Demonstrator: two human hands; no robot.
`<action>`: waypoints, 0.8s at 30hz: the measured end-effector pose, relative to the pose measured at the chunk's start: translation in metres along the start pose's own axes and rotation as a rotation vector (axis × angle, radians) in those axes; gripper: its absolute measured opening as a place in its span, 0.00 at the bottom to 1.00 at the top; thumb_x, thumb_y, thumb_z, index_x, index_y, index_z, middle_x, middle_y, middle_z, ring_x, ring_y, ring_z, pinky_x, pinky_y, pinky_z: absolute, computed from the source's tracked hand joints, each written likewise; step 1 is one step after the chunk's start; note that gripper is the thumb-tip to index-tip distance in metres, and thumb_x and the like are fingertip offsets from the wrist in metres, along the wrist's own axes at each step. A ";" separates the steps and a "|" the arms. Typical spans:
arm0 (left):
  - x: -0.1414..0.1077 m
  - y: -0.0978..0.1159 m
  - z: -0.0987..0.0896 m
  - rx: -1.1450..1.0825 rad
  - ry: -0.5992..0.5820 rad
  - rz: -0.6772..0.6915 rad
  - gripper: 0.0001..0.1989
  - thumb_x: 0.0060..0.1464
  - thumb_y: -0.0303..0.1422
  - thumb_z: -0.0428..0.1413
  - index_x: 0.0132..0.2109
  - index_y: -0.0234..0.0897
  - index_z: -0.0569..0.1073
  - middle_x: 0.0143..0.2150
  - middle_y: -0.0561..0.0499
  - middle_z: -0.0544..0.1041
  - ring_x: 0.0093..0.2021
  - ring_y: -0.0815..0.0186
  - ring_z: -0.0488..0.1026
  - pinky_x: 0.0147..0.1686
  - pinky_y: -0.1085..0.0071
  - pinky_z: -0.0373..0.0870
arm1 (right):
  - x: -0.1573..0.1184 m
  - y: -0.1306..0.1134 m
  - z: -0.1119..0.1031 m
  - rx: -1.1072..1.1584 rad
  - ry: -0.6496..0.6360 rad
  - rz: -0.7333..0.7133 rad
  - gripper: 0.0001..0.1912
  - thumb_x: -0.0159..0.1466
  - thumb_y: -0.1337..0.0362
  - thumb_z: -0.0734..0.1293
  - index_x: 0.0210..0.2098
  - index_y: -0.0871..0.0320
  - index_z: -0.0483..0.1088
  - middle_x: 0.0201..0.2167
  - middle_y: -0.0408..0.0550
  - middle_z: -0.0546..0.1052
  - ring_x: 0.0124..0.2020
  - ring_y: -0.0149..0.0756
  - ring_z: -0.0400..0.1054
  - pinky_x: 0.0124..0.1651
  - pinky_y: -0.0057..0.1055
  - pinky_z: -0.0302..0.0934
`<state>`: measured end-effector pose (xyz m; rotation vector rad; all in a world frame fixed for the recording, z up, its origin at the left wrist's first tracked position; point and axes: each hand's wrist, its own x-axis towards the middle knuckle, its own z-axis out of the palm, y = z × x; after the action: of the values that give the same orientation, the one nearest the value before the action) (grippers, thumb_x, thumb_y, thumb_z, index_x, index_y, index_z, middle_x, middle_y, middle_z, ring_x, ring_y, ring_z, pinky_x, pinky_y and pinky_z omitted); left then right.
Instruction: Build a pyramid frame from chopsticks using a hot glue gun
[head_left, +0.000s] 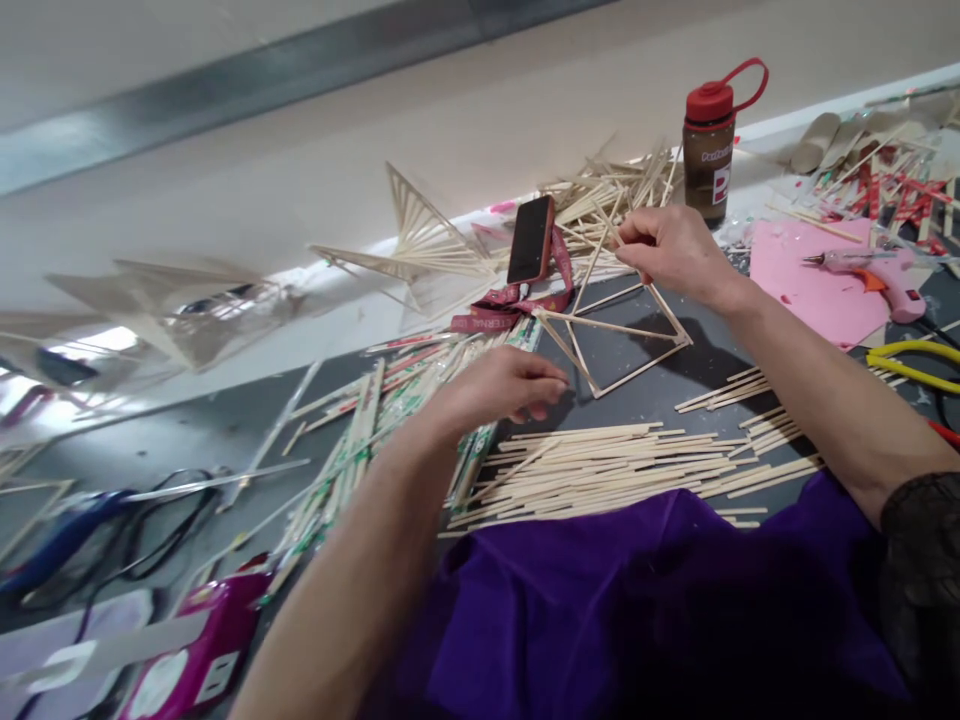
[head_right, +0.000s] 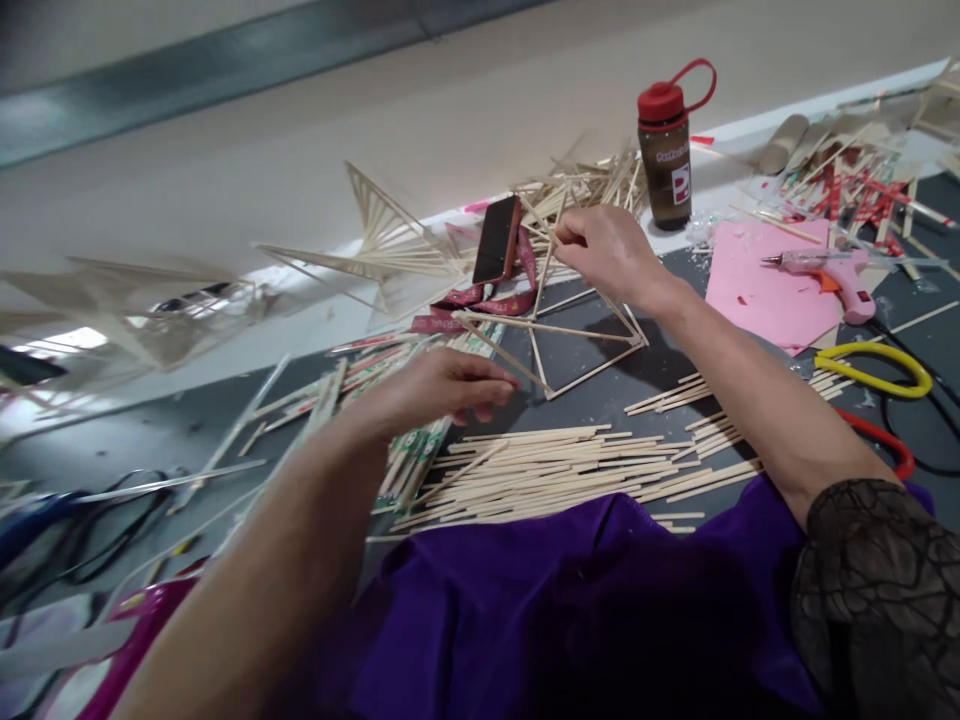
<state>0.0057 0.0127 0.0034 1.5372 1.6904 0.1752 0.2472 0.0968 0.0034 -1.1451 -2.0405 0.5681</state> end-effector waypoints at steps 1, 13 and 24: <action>0.002 0.005 -0.013 0.011 0.029 0.009 0.07 0.41 0.37 0.65 0.28 0.39 0.82 0.25 0.48 0.79 0.22 0.64 0.74 0.16 0.73 0.66 | 0.000 0.001 -0.001 0.011 -0.001 -0.002 0.08 0.63 0.69 0.63 0.27 0.56 0.69 0.25 0.43 0.72 0.34 0.35 0.69 0.47 0.36 0.64; 0.079 0.117 -0.042 -0.319 0.311 0.624 0.19 0.51 0.19 0.59 0.48 0.38 0.81 0.50 0.51 0.84 0.51 0.66 0.79 0.42 0.77 0.74 | 0.001 0.005 -0.001 0.082 0.017 -0.002 0.09 0.61 0.67 0.62 0.26 0.58 0.71 0.22 0.41 0.71 0.29 0.32 0.67 0.38 0.30 0.58; 0.097 0.124 -0.028 -0.333 0.312 0.586 0.18 0.54 0.15 0.56 0.42 0.40 0.84 0.42 0.53 0.84 0.38 0.71 0.79 0.44 0.72 0.73 | 0.004 0.010 0.001 0.009 0.075 0.028 0.11 0.63 0.67 0.61 0.26 0.58 0.72 0.26 0.46 0.75 0.36 0.36 0.69 0.42 0.32 0.59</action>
<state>0.0910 0.1399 0.0504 1.7626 1.2950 0.9932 0.2507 0.1051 -0.0024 -1.1737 -1.9593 0.5398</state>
